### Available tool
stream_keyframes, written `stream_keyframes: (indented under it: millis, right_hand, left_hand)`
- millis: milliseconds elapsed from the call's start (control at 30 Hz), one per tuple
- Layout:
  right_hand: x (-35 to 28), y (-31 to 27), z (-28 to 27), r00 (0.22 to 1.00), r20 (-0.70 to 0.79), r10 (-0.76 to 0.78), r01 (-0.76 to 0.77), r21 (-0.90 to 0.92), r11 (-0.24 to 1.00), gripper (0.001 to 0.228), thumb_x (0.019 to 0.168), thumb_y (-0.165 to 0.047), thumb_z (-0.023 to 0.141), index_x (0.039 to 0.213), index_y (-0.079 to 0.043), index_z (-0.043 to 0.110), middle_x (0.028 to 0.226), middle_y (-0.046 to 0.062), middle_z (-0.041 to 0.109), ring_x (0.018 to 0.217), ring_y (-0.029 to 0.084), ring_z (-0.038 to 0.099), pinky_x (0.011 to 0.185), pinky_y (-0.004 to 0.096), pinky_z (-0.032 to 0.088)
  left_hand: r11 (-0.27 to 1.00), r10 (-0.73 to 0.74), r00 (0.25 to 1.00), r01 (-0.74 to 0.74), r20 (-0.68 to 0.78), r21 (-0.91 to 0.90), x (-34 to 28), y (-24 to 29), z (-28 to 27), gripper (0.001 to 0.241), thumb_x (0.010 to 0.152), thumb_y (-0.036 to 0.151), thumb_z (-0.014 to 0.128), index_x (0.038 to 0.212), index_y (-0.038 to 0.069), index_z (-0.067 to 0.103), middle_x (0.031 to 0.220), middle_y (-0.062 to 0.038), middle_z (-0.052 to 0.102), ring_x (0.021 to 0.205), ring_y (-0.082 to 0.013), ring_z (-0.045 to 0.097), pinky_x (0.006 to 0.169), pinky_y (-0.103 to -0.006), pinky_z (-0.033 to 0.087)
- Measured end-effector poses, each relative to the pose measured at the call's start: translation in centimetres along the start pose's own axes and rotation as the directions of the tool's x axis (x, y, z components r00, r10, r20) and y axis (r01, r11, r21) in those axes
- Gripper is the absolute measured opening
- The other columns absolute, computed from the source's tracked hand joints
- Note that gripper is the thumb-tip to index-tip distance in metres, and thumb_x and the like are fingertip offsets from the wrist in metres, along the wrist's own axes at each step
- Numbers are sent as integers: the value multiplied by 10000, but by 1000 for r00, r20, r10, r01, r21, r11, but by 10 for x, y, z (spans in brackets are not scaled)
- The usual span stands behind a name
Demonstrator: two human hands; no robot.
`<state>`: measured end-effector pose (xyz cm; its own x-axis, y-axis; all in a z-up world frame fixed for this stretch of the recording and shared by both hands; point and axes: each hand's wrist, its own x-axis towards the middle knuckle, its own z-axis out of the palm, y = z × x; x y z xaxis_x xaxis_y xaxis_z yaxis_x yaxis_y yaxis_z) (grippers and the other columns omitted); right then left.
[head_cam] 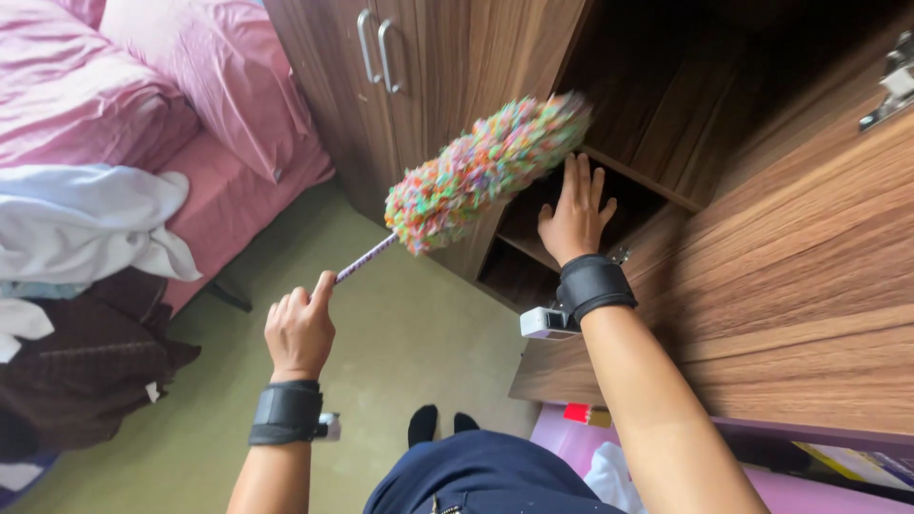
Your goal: The person uses a colorful duster to clean the inside of a wooden wardrobe, reaching into shelves and corners. After cleaning, the person picks up a white towel from a pile of clothes on a bed, shakes it out, and folds it neatly before placing it into the wardrobe.
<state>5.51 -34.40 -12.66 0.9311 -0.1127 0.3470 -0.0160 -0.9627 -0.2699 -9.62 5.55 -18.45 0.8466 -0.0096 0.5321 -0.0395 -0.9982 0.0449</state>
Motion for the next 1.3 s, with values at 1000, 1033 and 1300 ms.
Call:
stream_keyframes:
  millis: [1000,1033,1300]
  right_hand:
    - [-69,32,63,953,267,143,-151,11,988,988,875,-123,734,1645,-296,140,1724,93,209,1545,410,261,1132,721,277]
    - [-73,35,66,949,278,149,-156,6,988,988,875,-123,734,1645,-296,140,1724,93,209,1545,410,261,1132,721,277]
    - [-80,48,75,957,242,162,-179,49,983,1007,893,-126,738,1666,-298,117,1739,95,190,1558,426,228,1146,722,245]
  left_hand:
    - [1000,7,967,-4,256,-16,-15,1,76,598,877,49,610,1378,374,637,772,-39,615,688,-251,640,569,-401,494]
    - [1000,9,963,-4,269,-18,-19,3,83,598,877,49,610,1378,374,637,772,-39,615,688,-251,640,569,-401,494]
    - [992,121,948,-105,296,-72,-3,46,87,562,894,79,607,1385,352,613,778,-45,619,675,-257,662,542,-416,520]
